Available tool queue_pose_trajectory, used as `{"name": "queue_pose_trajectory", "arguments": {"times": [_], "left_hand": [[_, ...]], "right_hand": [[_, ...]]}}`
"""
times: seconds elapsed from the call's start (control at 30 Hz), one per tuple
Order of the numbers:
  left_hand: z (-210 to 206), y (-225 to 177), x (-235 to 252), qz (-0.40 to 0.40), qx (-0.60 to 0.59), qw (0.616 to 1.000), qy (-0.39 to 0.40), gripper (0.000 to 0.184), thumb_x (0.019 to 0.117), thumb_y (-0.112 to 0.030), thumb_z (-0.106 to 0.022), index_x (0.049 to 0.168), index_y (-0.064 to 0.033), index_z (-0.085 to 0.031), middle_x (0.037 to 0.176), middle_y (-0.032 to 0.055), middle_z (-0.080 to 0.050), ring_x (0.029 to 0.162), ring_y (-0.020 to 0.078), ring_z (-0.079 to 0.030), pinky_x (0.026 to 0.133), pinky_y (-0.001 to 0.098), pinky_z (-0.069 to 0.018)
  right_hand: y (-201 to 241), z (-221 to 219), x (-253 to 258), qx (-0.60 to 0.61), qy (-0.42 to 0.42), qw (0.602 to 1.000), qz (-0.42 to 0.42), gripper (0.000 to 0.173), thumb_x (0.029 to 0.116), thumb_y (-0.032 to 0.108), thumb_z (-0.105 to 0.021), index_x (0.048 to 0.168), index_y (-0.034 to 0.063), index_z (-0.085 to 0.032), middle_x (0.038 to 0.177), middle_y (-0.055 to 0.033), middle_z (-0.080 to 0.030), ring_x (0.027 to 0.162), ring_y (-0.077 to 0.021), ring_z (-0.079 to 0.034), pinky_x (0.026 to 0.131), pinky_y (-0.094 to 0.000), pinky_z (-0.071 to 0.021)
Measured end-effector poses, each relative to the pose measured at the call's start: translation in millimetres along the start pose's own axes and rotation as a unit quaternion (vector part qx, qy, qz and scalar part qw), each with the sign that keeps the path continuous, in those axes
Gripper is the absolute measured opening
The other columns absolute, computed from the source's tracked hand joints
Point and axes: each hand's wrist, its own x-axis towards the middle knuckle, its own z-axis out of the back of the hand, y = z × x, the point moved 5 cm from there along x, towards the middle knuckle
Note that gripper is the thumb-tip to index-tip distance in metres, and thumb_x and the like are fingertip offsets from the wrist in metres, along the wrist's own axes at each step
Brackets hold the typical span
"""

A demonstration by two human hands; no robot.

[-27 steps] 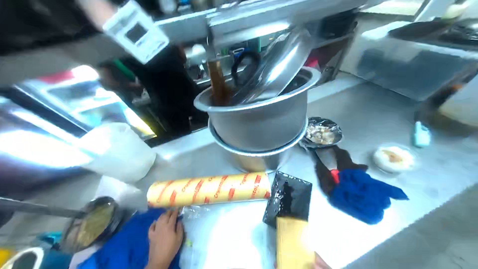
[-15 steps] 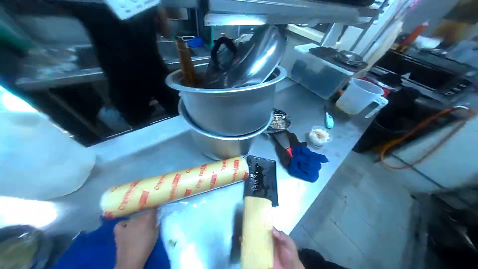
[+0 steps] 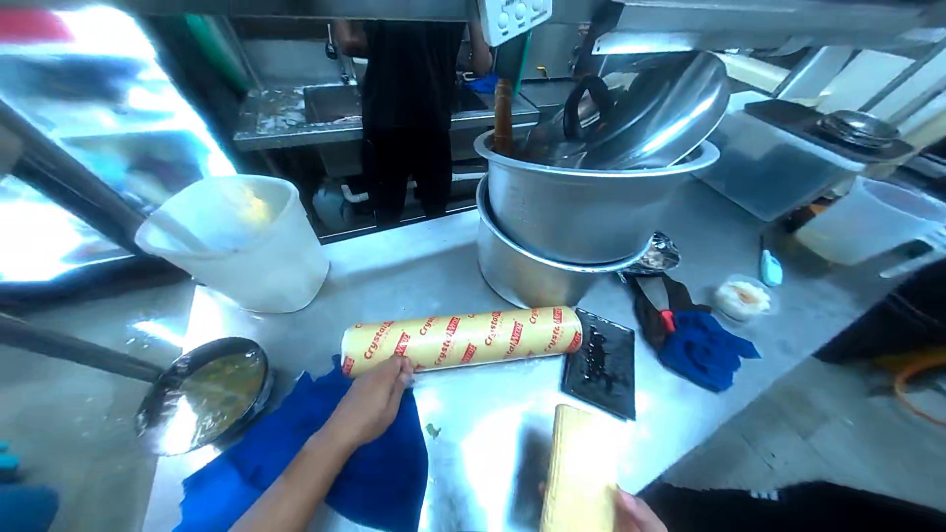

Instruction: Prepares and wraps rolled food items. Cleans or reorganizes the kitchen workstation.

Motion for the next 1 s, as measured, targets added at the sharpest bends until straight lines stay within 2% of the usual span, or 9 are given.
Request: {"name": "queue_pose_trajectory", "arguments": {"times": [0.13, 0.23, 0.3, 0.37, 0.43, 0.63, 0.9, 0.93, 1.0], "left_hand": [[7, -20, -6, -0.006, -0.015, 1.0, 0.004, 0.043, 0.1074, -0.04, -0.037, 0.125, -0.0111, -0.063, 0.094, 0.0082, -0.072, 0.088, 0.0246, -0.071, 0.082, 0.0525, -0.0581], [22, -43, -6, -0.011, 0.075, 0.994, 0.073, 0.054, 0.1004, -0.061, -0.049, 0.126, -0.0169, -0.068, 0.094, 0.0106, -0.075, 0.09, 0.0319, -0.072, 0.086, 0.0612, -0.0549], [27, -57, -10, -0.059, 0.16, 0.98, 0.103, 0.044, 0.104, -0.05, -0.048, 0.116, -0.015, -0.072, 0.09, 0.0139, -0.074, 0.088, 0.0385, -0.072, 0.08, 0.0652, -0.0538], [36, -64, -25, -0.153, 0.185, 0.971, -0.015, 0.041, 0.1058, -0.04, -0.041, 0.092, -0.0179, -0.072, 0.072, 0.0057, -0.069, 0.071, 0.029, -0.071, 0.064, 0.0561, -0.056], [45, -77, -51, -0.192, 0.15, 0.962, -0.123, 0.044, 0.1065, -0.04, -0.04, 0.085, -0.0193, -0.072, 0.067, 0.0013, -0.067, 0.064, 0.0217, -0.069, 0.057, 0.0487, -0.0558], [-15, -104, -132, -0.151, 0.008, 0.989, 0.005, 0.031, 0.1056, -0.025, -0.051, 0.101, -0.0082, -0.077, 0.081, 0.0144, -0.075, 0.075, 0.0322, -0.073, 0.07, 0.0556, -0.0577], [9, -103, -124, -0.134, -0.048, 0.984, -0.109, 0.027, 0.1034, -0.032, -0.057, 0.095, -0.0168, -0.078, 0.087, 0.0035, -0.075, 0.086, 0.0178, -0.072, 0.078, 0.0433, -0.0591], [17, -102, -115, -0.138, -0.063, 0.98, -0.129, 0.026, 0.1021, -0.035, -0.058, 0.092, -0.0188, -0.077, 0.093, 0.0037, -0.07, 0.093, 0.0186, -0.066, 0.082, 0.0422, -0.056], [33, -102, -91, -0.136, -0.112, 0.977, -0.122, 0.027, 0.102, -0.038, -0.055, 0.092, -0.0199, -0.072, 0.133, 0.0041, -0.062, 0.127, 0.0184, -0.056, 0.103, 0.0417, -0.0519]], "right_hand": [[4, -22, 7, -0.004, 0.013, 1.0, 0.018, 0.033, 0.0908, 0.037, -0.07, 0.115, 0.0159, -0.076, 0.111, -0.0091, -0.077, 0.104, -0.022, -0.074, 0.091, -0.0465, -0.0605], [4, -22, 10, 0.032, 0.058, 0.997, -0.03, 0.047, 0.0898, 0.038, -0.073, 0.129, 0.0113, -0.068, 0.13, -0.0209, -0.067, 0.12, -0.0366, -0.065, 0.101, -0.0577, -0.0522], [8, -26, 8, 0.027, 0.058, 0.998, -0.026, 0.045, 0.0899, 0.038, -0.072, 0.126, 0.0113, -0.07, 0.126, -0.0196, -0.069, 0.118, -0.0351, -0.067, 0.1, -0.0568, -0.0535], [14, -28, 4, 0.021, 0.055, 0.998, -0.011, 0.042, 0.0907, 0.037, -0.071, 0.123, 0.011, -0.071, 0.122, -0.017, -0.072, 0.115, -0.0318, -0.068, 0.097, -0.0544, -0.0553], [19, -25, -4, 0.02, 0.049, 0.999, 0.0, 0.042, 0.0909, 0.037, -0.071, 0.123, 0.0104, -0.07, 0.121, -0.0172, -0.071, 0.114, -0.0315, -0.069, 0.096, -0.0541, -0.0557], [26, -16, -39, 0.032, -0.007, 0.999, -0.004, 0.052, 0.0856, 0.038, -0.075, 0.13, 0.0127, -0.066, 0.131, -0.0194, -0.066, 0.12, -0.0356, -0.064, 0.099, -0.0577, -0.0531], [26, -34, -48, 0.024, 0.03, 0.999, -0.013, 0.056, 0.0868, 0.037, -0.074, 0.135, 0.0117, -0.063, 0.139, -0.0229, -0.061, 0.126, -0.0409, -0.06, 0.102, -0.0607, -0.0497], [24, -38, -47, 0.033, 0.044, 0.998, -0.019, 0.059, 0.0871, 0.037, -0.073, 0.138, 0.011, -0.06, 0.142, -0.0242, -0.057, 0.129, -0.0425, -0.057, 0.104, -0.0619, -0.0478], [19, -42, -45, 0.043, 0.054, 0.997, -0.026, 0.061, 0.0865, 0.038, -0.074, 0.139, 0.0106, -0.06, 0.145, -0.0243, -0.055, 0.131, -0.043, -0.056, 0.105, -0.0621, -0.0469]]}}
